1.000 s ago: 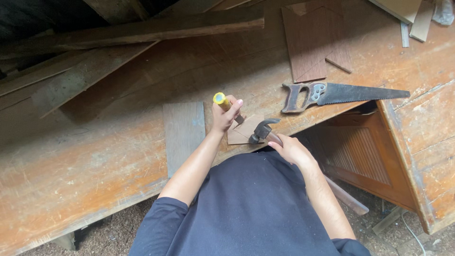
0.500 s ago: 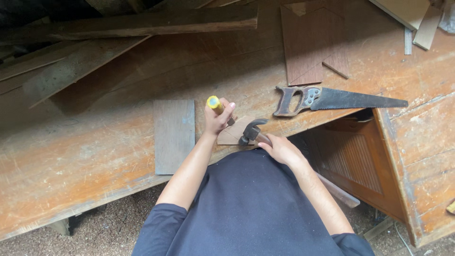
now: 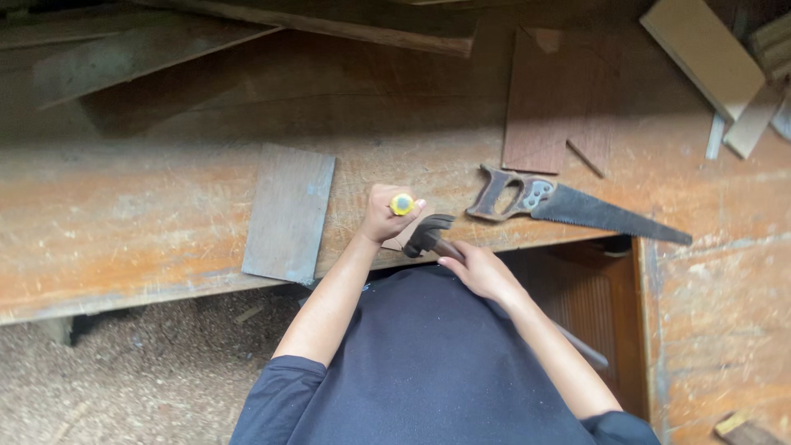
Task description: The person uses a chisel and hammer to carve a small wooden piece on a workbench. They repeatedly strike the chisel to remove wood shavings, adjusting the chisel position as needed. A hand saw and other wood pieces are visible on the bench.
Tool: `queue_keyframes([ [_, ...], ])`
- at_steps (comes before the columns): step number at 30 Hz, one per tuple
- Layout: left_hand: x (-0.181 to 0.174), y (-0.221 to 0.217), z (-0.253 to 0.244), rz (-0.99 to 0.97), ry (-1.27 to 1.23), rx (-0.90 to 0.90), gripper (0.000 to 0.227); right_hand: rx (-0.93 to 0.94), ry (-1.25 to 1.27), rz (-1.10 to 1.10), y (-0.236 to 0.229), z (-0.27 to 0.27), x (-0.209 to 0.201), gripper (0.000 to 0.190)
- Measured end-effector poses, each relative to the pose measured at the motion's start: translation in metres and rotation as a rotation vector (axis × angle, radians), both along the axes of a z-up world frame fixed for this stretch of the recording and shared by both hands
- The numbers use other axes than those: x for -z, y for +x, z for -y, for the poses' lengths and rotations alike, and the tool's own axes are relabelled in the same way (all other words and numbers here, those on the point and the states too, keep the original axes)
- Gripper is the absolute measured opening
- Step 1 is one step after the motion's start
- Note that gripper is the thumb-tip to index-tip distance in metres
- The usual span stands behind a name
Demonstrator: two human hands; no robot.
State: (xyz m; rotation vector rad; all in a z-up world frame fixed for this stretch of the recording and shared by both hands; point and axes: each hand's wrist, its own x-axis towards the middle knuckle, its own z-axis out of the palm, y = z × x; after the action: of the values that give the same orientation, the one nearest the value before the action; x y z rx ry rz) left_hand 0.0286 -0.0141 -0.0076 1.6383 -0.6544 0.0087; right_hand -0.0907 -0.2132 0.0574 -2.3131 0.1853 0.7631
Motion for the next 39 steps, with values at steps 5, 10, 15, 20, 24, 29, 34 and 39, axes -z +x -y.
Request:
queue_keyframes([
  [5, 0.007, -0.001, 0.004, -0.067, -0.025, 0.067, 0.029, 0.134, -0.041, 0.26, 0.008, 0.047, -0.067, 0.036],
  [10, 0.009, 0.0, -0.004, -0.037, 0.011, 0.076, 0.029, 0.267, 0.395, 0.819, -0.012, 0.061, -0.151, 0.021],
  [15, 0.013, 0.0, -0.006, -0.092, -0.027, 0.192, 0.025, 0.13, 0.504, 1.047, -0.006, 0.029, -0.171, 0.026],
  [20, 0.025, 0.005, -0.005, -0.153, -0.125, 0.241, 0.02, -0.251, -0.046, 0.707, 0.025, 0.012, -0.143, 0.026],
  [24, 0.029, 0.002, -0.006, -0.137, -0.101, 0.254, 0.018, -0.212, -0.008, 0.707, 0.028, 0.016, -0.148, 0.032],
  [29, 0.026, 0.005, -0.004, -0.1, -0.138, 0.256, 0.023, -0.167, 0.027, 0.671, 0.028, 0.004, -0.142, 0.028],
  [34, 0.021, 0.004, -0.001, -0.149, -0.123, 0.249, 0.017, -0.156, 0.074, 0.688, 0.024, 0.007, -0.134, 0.029],
  [39, 0.022, 0.004, -0.001, -0.116, -0.082, 0.254, 0.015, -0.034, 0.193, 0.872, 0.012, 0.037, -0.161, 0.016],
])
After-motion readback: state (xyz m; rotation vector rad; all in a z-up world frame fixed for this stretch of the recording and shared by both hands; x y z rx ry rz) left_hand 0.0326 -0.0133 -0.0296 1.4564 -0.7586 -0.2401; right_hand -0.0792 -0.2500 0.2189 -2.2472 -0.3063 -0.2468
